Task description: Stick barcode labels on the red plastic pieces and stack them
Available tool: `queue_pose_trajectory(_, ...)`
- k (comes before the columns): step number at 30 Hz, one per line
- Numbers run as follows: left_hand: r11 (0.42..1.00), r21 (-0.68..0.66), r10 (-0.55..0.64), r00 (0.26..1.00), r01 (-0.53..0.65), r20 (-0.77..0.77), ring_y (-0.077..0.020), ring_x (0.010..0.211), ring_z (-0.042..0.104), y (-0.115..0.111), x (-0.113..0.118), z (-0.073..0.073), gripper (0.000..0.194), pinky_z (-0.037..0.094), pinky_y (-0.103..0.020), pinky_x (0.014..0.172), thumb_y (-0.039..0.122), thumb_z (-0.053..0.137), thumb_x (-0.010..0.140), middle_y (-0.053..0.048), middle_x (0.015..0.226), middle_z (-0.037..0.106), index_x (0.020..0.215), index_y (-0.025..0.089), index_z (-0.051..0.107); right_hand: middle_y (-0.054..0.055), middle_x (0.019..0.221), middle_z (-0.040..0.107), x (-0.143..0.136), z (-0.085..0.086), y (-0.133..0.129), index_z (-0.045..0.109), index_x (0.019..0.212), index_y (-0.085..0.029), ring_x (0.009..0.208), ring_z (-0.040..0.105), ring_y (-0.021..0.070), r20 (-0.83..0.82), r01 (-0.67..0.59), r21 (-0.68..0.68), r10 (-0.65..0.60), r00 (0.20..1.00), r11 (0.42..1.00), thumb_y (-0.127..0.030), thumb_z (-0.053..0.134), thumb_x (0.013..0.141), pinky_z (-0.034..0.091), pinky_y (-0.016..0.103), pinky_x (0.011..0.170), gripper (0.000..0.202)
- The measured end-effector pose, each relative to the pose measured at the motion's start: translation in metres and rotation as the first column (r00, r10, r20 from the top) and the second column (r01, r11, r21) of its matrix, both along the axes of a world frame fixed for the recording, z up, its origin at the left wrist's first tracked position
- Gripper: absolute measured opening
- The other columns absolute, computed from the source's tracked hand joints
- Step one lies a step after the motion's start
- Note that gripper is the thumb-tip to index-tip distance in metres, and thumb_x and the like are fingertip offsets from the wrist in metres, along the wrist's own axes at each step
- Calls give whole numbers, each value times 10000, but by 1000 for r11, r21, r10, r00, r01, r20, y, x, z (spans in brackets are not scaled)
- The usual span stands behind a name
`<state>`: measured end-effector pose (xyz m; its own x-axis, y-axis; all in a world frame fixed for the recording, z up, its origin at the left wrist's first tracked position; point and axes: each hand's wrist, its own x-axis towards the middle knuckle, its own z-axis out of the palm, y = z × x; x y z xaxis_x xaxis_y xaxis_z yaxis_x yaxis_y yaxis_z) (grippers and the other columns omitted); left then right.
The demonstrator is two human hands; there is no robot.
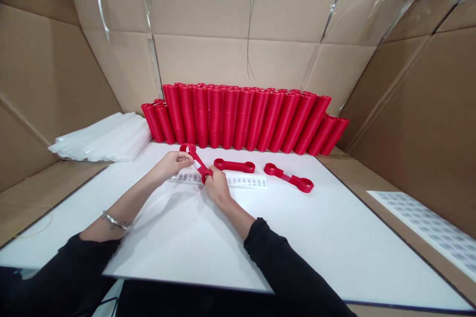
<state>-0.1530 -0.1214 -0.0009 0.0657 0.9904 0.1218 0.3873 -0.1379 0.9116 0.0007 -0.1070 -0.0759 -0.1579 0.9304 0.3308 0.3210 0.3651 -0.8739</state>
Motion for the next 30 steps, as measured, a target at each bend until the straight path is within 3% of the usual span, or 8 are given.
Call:
queue_pose_trajectory(8,991,120,-44,998,50,-51,-55,414,268,12,-5,-18,236,170,-206,432,363,559,698,67,461,355,702,132,606,-11,572,513,-1,4,-3,464,645,-185,567,498,140,-9,-7,-16,7,1000,1000,-114,336,671,355,232,533,149)
queue_pose_trajectory(12,980,199,67,976,-26,-205,-79,432,316,9,-1,-21,232,204,-211,449,381,521,740,63,468,347,715,157,577,-15,565,504,-2,7,-5,459,645,-188,556,490,135,-3,-2,-24,2,1000,1000,-113,332,673,346,228,523,150)
queue_pose_trajectory(14,956,285,173,915,-68,-364,-103,465,382,2,5,-19,234,234,-218,473,408,508,767,54,485,373,754,179,558,-17,560,499,-2,7,-7,454,647,-190,552,490,135,-12,-7,-29,6,1000,1000,-119,330,684,345,226,520,148)
queue_pose_trajectory(17,932,350,294,758,-93,-583,-160,576,512,-8,15,-18,291,276,-232,515,466,474,801,17,586,500,921,205,514,-15,566,498,-3,7,-8,456,665,-192,566,498,140,-33,-12,-43,11,999,999,-138,327,705,351,227,520,145)
queue_pose_trajectory(20,916,368,368,691,-156,-622,-210,666,580,-10,18,-18,410,316,-244,543,506,424,827,-32,723,588,1101,202,416,-10,579,506,-3,8,-8,459,673,-190,586,505,142,-28,-13,-56,11,1000,998,-127,326,700,354,226,525,150)
queue_pose_trajectory(25,839,459,487,780,-292,-394,-202,704,582,2,-2,-17,365,372,-262,600,483,369,858,-41,789,601,1079,194,408,-12,584,510,-3,10,-11,455,643,-191,584,497,139,14,-25,-19,26,1000,1000,-106,338,674,348,225,529,148)
queue_pose_trajectory(28,836,484,441,841,-259,-312,-177,707,565,8,-15,-15,255,389,-261,641,410,356,872,-33,779,592,957,195,464,-14,582,508,-2,12,-11,469,648,-191,578,495,140,17,-32,-22,32,999,999,-101,335,661,353,228,533,162)
queue_pose_trajectory(30,849,482,399,862,-218,-313,-167,689,555,9,-19,-15,205,392,-261,641,325,346,873,-29,775,585,988,194,454,-13,579,508,0,12,-10,477,650,-190,579,496,141,6,-28,-30,28,1000,999,-100,333,656,357,228,538,170)
